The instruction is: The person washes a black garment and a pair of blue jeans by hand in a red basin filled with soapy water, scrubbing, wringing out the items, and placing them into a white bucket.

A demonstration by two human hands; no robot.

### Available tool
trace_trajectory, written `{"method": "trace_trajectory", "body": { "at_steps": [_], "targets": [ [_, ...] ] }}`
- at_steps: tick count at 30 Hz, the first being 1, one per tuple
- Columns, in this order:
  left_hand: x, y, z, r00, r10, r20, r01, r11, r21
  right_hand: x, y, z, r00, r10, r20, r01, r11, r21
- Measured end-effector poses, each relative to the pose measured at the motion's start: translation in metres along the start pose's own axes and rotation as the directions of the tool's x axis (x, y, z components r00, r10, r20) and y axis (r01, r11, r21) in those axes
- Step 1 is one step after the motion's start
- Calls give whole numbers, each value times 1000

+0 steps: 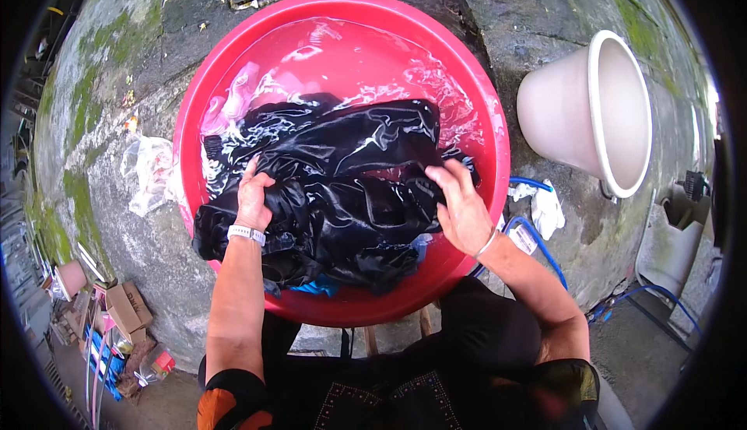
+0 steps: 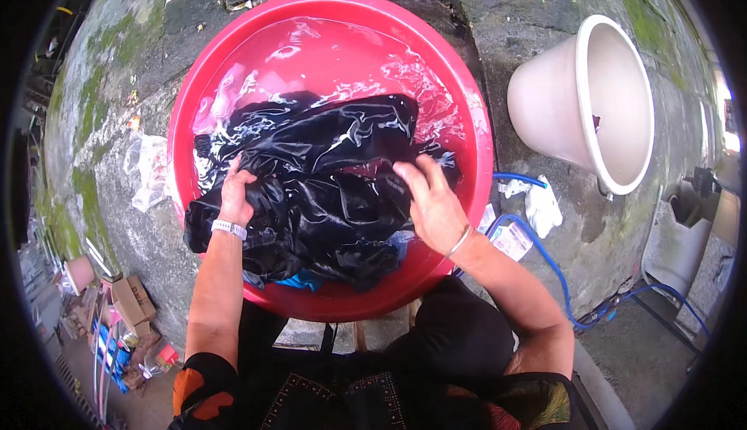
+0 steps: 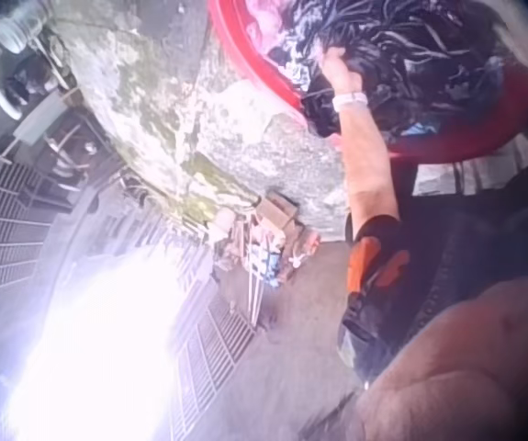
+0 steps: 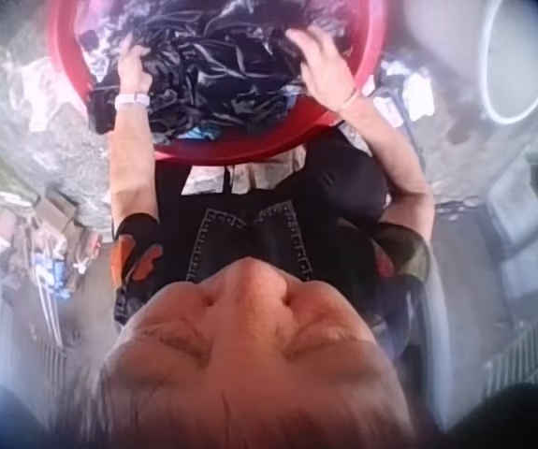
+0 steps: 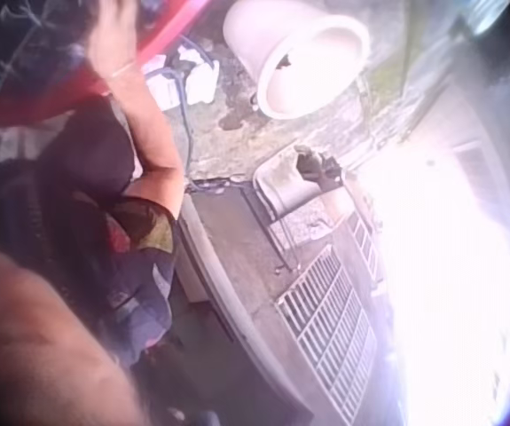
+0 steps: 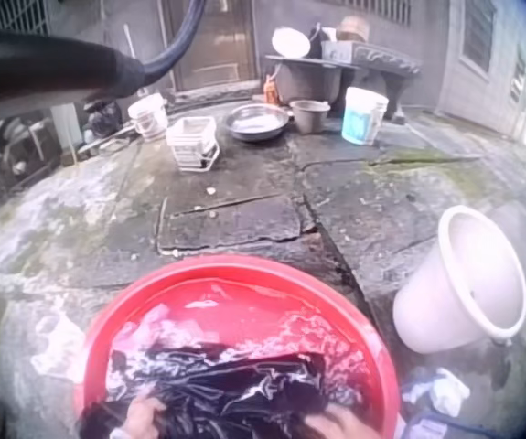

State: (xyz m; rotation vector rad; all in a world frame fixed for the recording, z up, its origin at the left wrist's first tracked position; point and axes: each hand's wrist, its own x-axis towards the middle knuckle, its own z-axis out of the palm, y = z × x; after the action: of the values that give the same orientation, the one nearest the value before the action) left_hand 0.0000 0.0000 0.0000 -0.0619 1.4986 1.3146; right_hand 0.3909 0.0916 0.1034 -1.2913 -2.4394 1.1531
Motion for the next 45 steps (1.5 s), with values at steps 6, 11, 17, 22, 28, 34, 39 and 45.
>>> {"method": "trace_trajectory", "body": {
  "at_steps": [6,11,17,22,28,34,39,45],
  "targets": [
    [-32,7,18,994,-38,-103,27,994,-103,-8,9,-14,887,-260,381,181,956,231],
    [-44,21,27,1000,-24,19,24,1000,6,68,50,22,967,238,87,-235,971,-44],
    [-47,15,55,943,-52,329,-106,890,443,145,14,-7,991,113,67,-118,990,78],
    [-37,-3,46,976,7,218,-59,971,233,186,57,-28,959,270,89,-274,800,534],
    [-40,-34,68,946,-109,306,-30,909,416,176,32,38,956,202,213,-252,936,245],
    [-59,-15,69,980,-91,175,81,995,61,170,48,0,889,378,258,-444,576,686],
    [-57,-17,110,899,-39,436,185,936,-299,154,-22,60,979,185,81,-199,955,219],
    [-48,-21,59,712,132,690,360,775,-520,93,-162,70,873,-486,44,474,865,163]
  ]
}}
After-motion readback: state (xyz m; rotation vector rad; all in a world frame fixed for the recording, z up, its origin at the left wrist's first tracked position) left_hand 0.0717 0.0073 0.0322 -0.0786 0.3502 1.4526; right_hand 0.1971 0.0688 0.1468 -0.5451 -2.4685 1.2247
